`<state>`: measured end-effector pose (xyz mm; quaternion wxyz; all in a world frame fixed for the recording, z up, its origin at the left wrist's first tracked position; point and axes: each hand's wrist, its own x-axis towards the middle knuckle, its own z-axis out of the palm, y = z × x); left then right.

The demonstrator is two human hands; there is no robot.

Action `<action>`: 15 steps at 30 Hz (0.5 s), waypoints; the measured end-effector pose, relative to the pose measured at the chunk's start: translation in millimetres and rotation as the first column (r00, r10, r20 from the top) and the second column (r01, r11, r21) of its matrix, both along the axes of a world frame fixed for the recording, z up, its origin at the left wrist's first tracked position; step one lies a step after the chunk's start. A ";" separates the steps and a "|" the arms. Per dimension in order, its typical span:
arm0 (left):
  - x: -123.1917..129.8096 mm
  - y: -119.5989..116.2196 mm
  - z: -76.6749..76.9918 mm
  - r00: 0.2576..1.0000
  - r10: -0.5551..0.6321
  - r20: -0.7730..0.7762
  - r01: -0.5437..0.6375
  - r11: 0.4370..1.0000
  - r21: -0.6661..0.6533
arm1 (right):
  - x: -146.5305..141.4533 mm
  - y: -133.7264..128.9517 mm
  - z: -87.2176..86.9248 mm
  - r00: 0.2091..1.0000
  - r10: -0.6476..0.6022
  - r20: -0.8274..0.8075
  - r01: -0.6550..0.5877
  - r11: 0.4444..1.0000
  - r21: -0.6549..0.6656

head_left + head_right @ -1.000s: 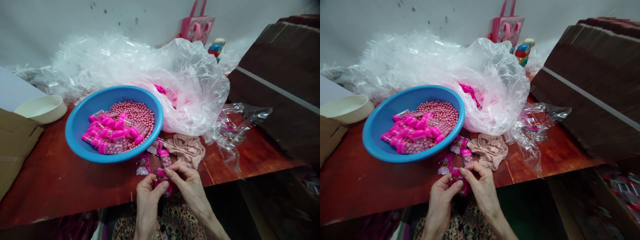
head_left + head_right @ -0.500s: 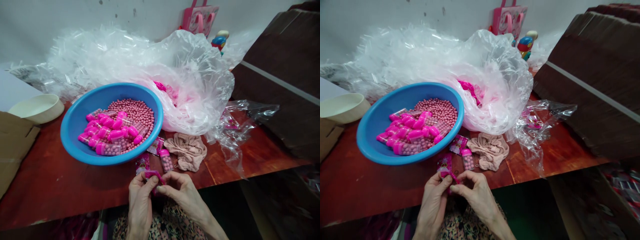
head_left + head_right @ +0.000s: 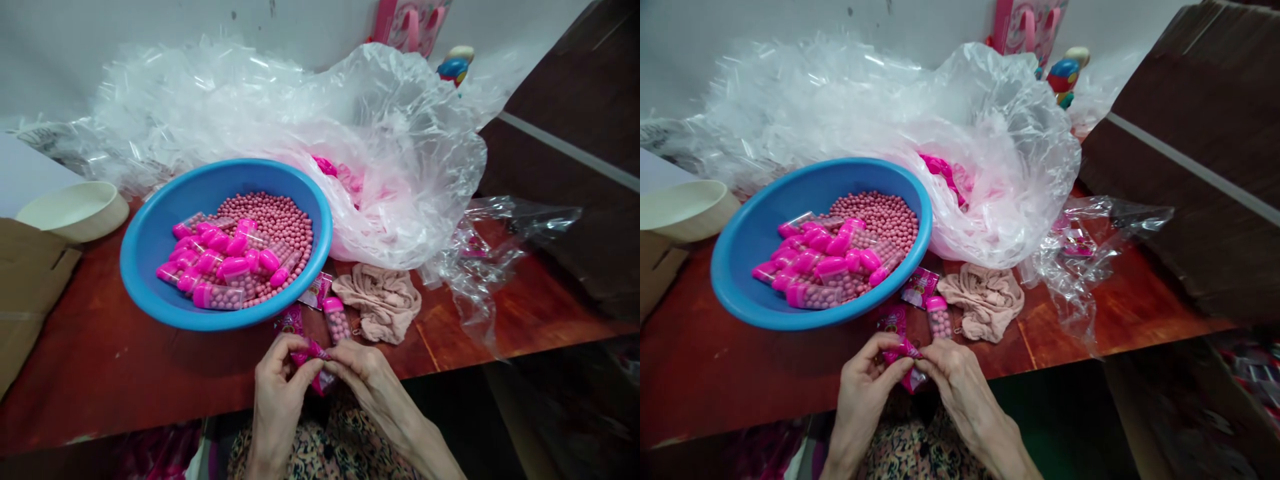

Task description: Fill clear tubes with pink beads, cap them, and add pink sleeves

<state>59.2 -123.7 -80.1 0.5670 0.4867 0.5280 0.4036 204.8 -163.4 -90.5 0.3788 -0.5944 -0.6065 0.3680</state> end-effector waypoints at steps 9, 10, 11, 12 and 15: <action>0.6 -6.8 -11.5 0.951 0.210 0.228 -0.148 0.953 -0.263 | -7.3 -8.3 14.8 0.928 -0.347 -0.136 0.339 0.937 -0.084; 1.4 -7.6 -12.4 0.938 0.242 0.247 -0.169 0.945 -0.281 | -9.8 -10.8 15.6 0.925 -0.350 -0.145 0.338 0.936 -0.099; 2.1 -8.1 -12.8 0.929 0.265 0.257 -0.188 0.939 -0.287 | -12.7 -12.9 15.8 0.926 -0.342 -0.158 0.328 0.938 -0.108; 2.8 -8.3 -12.6 0.924 0.279 0.262 -0.202 0.937 -0.284 | -15.7 -14.5 15.6 0.927 -0.329 -0.180 0.314 0.943 -0.108; 4.6 -7.6 -9.4 0.911 0.295 0.287 -0.212 0.934 -0.287 | -23.6 -14.6 12.9 0.914 -0.314 -0.256 0.303 0.949 -0.083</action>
